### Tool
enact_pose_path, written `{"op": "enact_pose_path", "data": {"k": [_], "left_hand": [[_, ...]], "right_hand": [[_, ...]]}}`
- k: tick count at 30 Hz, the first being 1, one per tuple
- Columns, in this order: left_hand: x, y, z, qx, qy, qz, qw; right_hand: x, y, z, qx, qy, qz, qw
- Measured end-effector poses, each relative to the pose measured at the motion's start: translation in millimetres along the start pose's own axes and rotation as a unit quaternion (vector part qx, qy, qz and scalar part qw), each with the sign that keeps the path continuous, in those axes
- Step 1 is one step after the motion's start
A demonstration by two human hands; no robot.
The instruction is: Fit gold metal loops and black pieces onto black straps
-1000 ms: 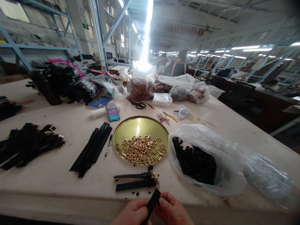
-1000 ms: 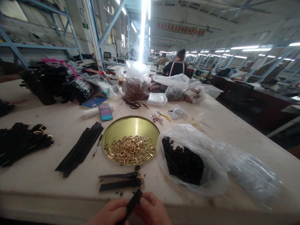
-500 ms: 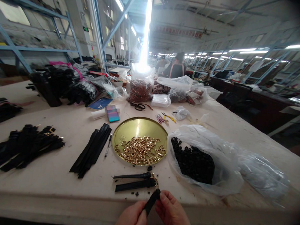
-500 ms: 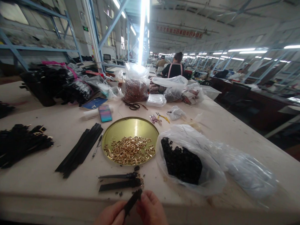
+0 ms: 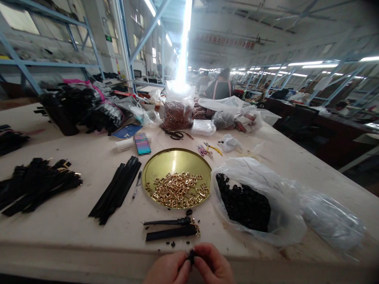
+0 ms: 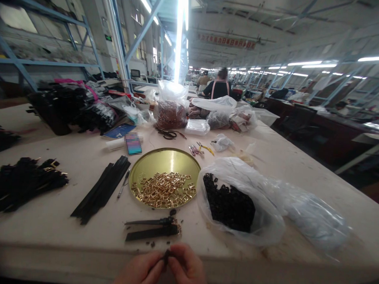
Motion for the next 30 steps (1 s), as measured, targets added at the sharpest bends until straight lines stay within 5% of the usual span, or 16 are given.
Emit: {"op": "enact_pose_path", "data": {"k": [8, 13, 22, 30], "left_hand": [[0.5, 15.6, -5.0, 0.009, 0.033, -0.06, 0.998], [-4.7, 17.6, -5.8, 0.005, 0.006, -0.061, 0.998], [-6.6, 12.6, -1.3, 0.0, -0.017, -0.045, 0.999], [5.4, 37.1, 6.5, 0.025, 0.051, -0.168, 0.984]], "right_hand": [[-0.4, -5.4, 8.7, 0.117, 0.059, 0.104, 0.986], [6.5, -4.2, 10.5, 0.11, 0.014, 0.142, 0.984], [22.9, -19.1, 9.3, 0.135, 0.03, 0.213, 0.967], [24.4, -19.7, 12.5, 0.119, 0.027, 0.193, 0.974]]}}
Point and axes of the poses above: each hand's wrist, its own z-axis towards the middle knuckle, its own x-axis out of the palm, y = z × x, the point moved 2 cm from there along z, towards the middle knuckle, and after that the axes turned 8 degrees about -x, right-handed, at the moved point
